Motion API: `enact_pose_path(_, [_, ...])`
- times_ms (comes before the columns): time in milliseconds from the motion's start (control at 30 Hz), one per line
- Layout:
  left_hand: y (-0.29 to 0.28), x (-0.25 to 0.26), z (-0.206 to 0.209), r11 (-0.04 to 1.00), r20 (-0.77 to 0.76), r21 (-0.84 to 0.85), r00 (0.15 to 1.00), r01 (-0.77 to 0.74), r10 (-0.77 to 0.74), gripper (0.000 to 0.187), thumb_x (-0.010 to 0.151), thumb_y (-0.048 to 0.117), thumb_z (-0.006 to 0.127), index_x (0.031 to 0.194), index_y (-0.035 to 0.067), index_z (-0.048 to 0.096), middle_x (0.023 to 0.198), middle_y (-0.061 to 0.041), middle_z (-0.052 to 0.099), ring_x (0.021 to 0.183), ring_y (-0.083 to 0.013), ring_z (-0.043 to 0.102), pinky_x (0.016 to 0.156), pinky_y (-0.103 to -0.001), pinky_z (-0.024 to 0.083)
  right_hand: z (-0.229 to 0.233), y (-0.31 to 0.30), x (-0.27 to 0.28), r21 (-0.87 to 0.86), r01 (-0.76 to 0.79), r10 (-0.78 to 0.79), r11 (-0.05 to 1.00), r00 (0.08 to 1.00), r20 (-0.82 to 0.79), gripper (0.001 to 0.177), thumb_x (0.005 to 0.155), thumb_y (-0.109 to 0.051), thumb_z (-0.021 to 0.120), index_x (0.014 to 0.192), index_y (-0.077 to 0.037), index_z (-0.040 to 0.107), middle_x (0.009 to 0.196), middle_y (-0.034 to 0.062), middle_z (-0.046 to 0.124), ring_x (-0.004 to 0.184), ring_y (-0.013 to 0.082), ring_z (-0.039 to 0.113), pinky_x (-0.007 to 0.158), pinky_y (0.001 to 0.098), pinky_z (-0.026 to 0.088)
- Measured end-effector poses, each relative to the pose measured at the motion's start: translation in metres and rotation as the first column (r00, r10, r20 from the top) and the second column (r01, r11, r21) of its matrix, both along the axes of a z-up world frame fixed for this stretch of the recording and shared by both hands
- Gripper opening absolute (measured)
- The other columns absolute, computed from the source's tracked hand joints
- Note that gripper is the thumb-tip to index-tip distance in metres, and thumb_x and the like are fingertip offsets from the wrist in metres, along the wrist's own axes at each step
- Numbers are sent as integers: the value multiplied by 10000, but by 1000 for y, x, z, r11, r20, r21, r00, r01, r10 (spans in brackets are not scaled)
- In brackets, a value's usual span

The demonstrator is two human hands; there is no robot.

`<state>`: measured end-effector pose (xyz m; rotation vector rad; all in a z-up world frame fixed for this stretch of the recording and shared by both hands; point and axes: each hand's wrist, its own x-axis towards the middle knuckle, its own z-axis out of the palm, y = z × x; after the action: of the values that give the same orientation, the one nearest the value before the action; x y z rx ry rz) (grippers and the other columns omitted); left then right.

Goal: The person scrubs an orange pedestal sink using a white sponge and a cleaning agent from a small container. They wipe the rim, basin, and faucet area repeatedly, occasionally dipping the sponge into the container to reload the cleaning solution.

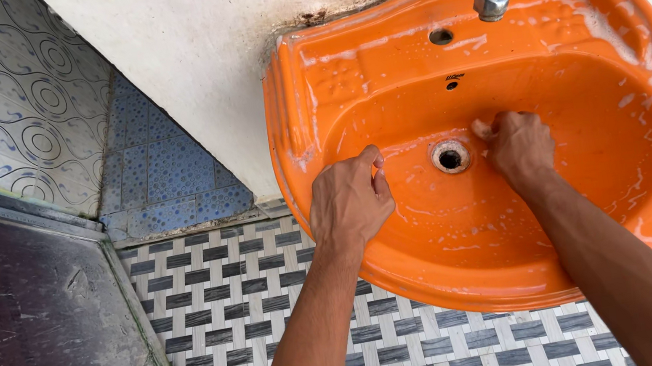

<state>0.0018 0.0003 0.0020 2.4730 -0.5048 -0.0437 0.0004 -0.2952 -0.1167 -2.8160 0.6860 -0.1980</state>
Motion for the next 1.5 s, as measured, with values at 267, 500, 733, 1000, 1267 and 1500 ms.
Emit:
enact_pose_path(267, [-2,0,1,999,42,-32,999,-11,12,174,866,108,658,1026,48,692,730,-168,708,690,-344,696,699,-461,553,-14,32,27,165,-63,23,984,972,232,204,869,-239,761,916,-41,768,884,251,733,782,422,712,709,505,581])
enact_pose_path(500, [-2,1,-1,990,147,-140,989,6,15,271,866,85,634,1131,52,678,823,-172,732,716,-372,701,686,-478,551,-35,109,51,43,-668,601,743,694,397,161,680,-95,776,832,-56,734,857,188,735,805,375,706,712,451,582])
enact_pose_path(733, [-2,2,1,998,70,-61,997,-21,25,108,865,110,655,957,58,674,771,-185,713,722,-388,690,681,-500,543,4,118,32,252,-655,610,713,756,239,145,789,-115,767,930,-80,768,917,179,714,876,406,695,765,494,564])
enact_pose_path(1000, [-5,1,6,999,28,-20,999,-46,46,108,881,111,651,971,57,673,686,-164,693,668,-348,689,652,-471,547,10,-1,21,-206,-642,631,738,766,-125,237,857,-114,631,1002,-189,802,1197,73,695,1057,322,690,854,456,589])
enact_pose_path(1267, [-7,-2,11,997,-17,-6,997,-78,78,117,866,92,663,973,53,687,687,-148,699,636,-324,690,627,-453,547,67,-76,-26,-488,-693,495,530,721,-485,201,927,-279,577,970,-151,726,1238,71,602,1196,271,618,900,365,602])
enact_pose_path(1500, [-9,1,14,995,-85,-10,992,-94,93,138,886,113,660,1012,66,689,692,-123,713,624,-281,708,623,-424,563,68,-105,-28,-594,-658,430,462,752,-499,575,879,-105,611,1448,-130,532,1402,86,570,1158,240,610,881,335,588])
